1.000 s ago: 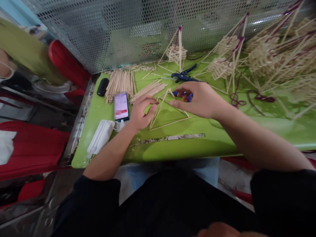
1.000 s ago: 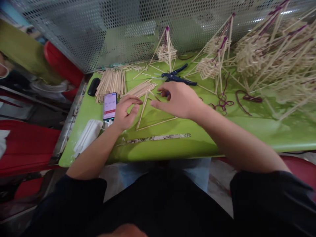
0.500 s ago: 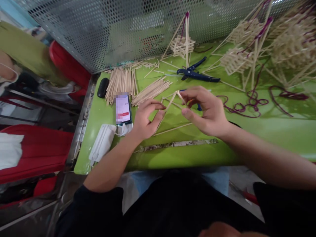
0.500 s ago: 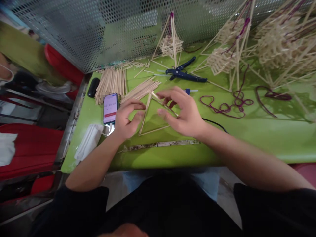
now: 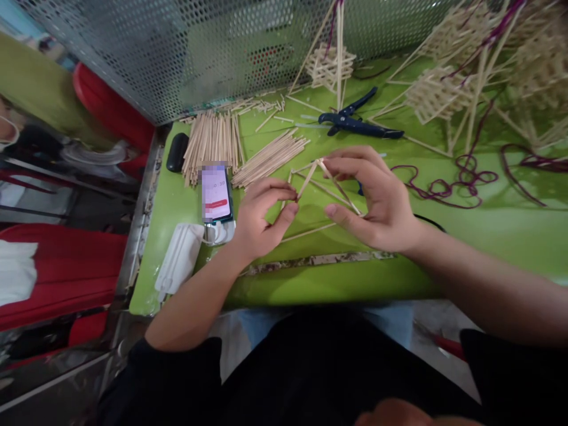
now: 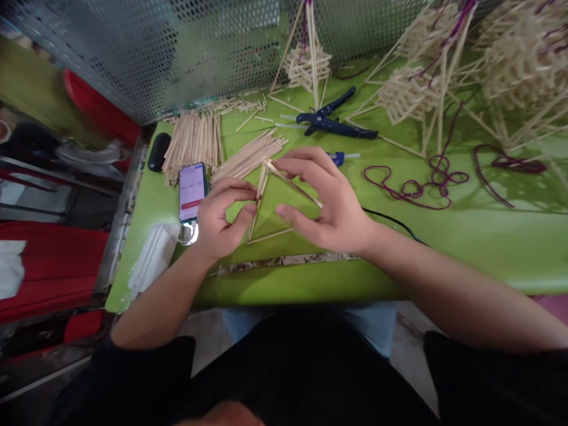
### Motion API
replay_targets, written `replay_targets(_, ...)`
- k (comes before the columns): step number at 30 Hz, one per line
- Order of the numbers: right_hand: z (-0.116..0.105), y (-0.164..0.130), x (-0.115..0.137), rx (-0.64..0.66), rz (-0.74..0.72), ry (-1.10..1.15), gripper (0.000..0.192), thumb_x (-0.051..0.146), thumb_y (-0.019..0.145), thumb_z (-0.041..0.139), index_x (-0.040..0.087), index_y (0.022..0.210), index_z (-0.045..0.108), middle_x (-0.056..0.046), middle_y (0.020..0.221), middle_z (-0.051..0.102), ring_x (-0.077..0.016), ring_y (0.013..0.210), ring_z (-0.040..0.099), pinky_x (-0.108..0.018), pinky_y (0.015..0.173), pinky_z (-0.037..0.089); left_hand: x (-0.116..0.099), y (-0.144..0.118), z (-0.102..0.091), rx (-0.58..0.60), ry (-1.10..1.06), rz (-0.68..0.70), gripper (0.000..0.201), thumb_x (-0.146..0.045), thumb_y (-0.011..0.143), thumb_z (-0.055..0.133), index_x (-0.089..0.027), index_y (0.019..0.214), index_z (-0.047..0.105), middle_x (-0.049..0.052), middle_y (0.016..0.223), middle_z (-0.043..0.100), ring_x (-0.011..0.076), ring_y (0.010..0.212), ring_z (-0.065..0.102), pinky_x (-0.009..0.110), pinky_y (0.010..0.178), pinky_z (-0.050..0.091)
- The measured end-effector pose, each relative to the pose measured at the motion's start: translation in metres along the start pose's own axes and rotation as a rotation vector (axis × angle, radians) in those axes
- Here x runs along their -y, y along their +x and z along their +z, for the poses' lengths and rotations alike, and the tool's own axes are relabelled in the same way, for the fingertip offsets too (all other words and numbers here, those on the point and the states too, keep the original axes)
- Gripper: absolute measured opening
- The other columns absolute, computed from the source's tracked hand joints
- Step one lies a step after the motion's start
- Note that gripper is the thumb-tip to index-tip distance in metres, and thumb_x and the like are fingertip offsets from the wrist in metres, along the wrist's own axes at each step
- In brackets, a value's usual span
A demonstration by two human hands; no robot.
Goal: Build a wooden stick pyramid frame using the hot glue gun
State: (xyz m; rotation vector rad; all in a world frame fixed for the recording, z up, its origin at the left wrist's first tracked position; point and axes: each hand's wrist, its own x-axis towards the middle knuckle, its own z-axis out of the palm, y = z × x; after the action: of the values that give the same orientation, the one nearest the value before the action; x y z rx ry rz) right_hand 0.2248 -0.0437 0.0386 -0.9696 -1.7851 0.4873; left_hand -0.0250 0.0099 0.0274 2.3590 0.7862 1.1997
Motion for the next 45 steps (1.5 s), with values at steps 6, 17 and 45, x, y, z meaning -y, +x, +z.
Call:
replay_targets(6,0.0022,0.0000,-0.0023,0.000,0.005,-0.013,0.058,0.042,0.094,0.078,0.040,0.151,0.065,-0.011,0.150,0.064,-0.0424,0.134,0.064,-0.062,0.106,0.064,0.0001,-0.0002,0.0008,0.001,0.021,0.007,0.007,-0.025,0.102,0.071,-0.023,0.104,0.078,0.005,0.111,0.080,0.0204,0.108,0.077,0.042,0.098,0.066)
replay_targets(17,0.0023,-0.0007,-0.0024,0.017,-0.003,-0.018,0.062,0.040,0.095,0.077,0.044,0.156,0.061,-0.010,0.153,0.061,-0.0415,0.138,0.062,-0.061,0.109,0.063,0.0000,-0.0004,0.0018,0.007,0.046,0.004,0.005,-0.026,0.102,0.072,-0.024,0.102,0.077,0.004,0.109,0.080,0.0204,0.106,0.078,0.042,0.095,0.067)
replay_targets(45,0.0059,0.0001,-0.0084,0.012,-0.036,-0.028,0.049,0.028,0.102,0.066,0.033,0.151,0.065,-0.011,0.149,0.064,-0.0327,0.137,0.065,-0.052,0.109,0.063,0.0006,-0.0006,-0.0001,-0.005,0.003,0.030,0.006,-0.021,0.098,0.076,-0.025,0.102,0.077,0.003,0.109,0.078,0.0188,0.105,0.077,0.039,0.095,0.066)
